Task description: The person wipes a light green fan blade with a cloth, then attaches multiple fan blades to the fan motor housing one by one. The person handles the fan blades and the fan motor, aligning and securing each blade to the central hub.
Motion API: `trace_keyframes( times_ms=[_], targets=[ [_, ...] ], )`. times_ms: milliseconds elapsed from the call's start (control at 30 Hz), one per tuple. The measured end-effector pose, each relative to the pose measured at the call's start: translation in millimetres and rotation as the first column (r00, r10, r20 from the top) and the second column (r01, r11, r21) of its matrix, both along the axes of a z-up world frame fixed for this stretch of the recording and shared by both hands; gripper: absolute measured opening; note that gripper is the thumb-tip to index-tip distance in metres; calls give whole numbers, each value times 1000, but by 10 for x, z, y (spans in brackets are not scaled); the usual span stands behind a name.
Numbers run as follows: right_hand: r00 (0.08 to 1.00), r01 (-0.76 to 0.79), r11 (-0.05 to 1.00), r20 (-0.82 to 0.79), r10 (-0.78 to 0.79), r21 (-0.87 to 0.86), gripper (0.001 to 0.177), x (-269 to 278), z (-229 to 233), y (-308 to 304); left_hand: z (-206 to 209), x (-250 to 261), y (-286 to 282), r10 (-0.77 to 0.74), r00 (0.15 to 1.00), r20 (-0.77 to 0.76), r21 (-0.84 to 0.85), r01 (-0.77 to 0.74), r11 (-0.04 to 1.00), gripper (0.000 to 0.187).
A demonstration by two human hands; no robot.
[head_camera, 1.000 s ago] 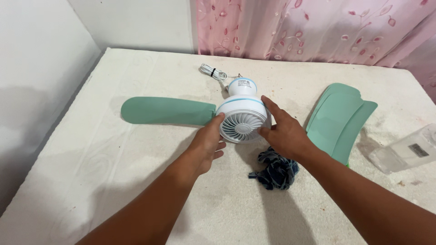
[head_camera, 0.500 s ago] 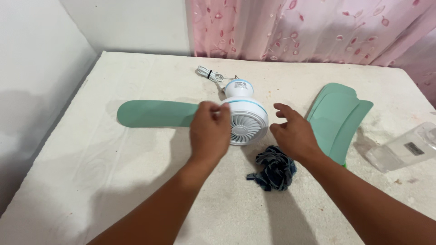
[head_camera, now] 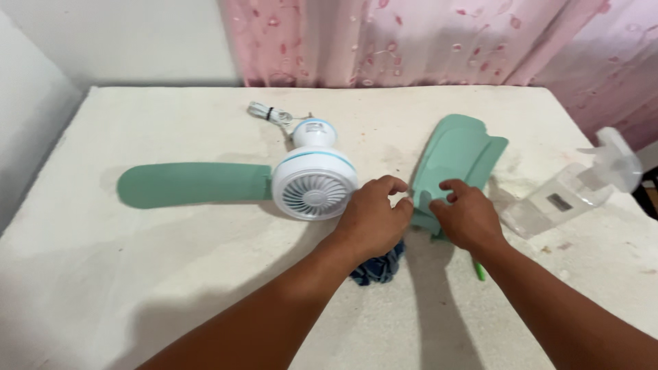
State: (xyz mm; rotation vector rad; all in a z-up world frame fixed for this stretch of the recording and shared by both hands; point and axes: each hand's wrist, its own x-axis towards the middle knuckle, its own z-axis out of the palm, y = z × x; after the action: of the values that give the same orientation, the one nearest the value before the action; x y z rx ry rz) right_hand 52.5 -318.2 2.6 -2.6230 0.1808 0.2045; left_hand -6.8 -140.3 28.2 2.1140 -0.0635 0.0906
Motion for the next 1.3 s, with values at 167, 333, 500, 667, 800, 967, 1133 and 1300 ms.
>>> trace_keyframes(
  times_ms=[167,333,500,667,800,967,1133,1300],
  targets=[
    [1000,-11,999,-23,10,-45,57,26,-147,-272,-111,187,-160,-60,965,-254,22,68,997,53],
    [990,-26,999,-137,21,-38,54,15,-175,-301,-243,343,-345,-121,867,-483,4,141,990,63],
    [987,-123,991,-100,127,47,47,-38,-218,-268,-401,417,-477,-150,836,-528,-88,122,989,68],
    [996,23,979,-88,-5,203,36,-104,-144,-215,-408,368,-506,-118,834,-540,-167,31,985,67],
    [990,139,879,-67,-122,455,23,-163,19,-135,-308,295,-547,-67,862,-502,-219,-52,974,65],
    [977,128,771,54,-206,624,19,-256,179,-7,-118,191,-513,-1,939,-345,-292,-107,950,64],
    [926,-49,888,355,-131,457,20,-401,285,128,108,56,-339,-15,945,-328,-326,-99,940,62],
    [772,-331,899,630,83,288,20,-512,475,325,336,-51,-104,-90,941,-325,-644,-151,750,59]
  ],
)
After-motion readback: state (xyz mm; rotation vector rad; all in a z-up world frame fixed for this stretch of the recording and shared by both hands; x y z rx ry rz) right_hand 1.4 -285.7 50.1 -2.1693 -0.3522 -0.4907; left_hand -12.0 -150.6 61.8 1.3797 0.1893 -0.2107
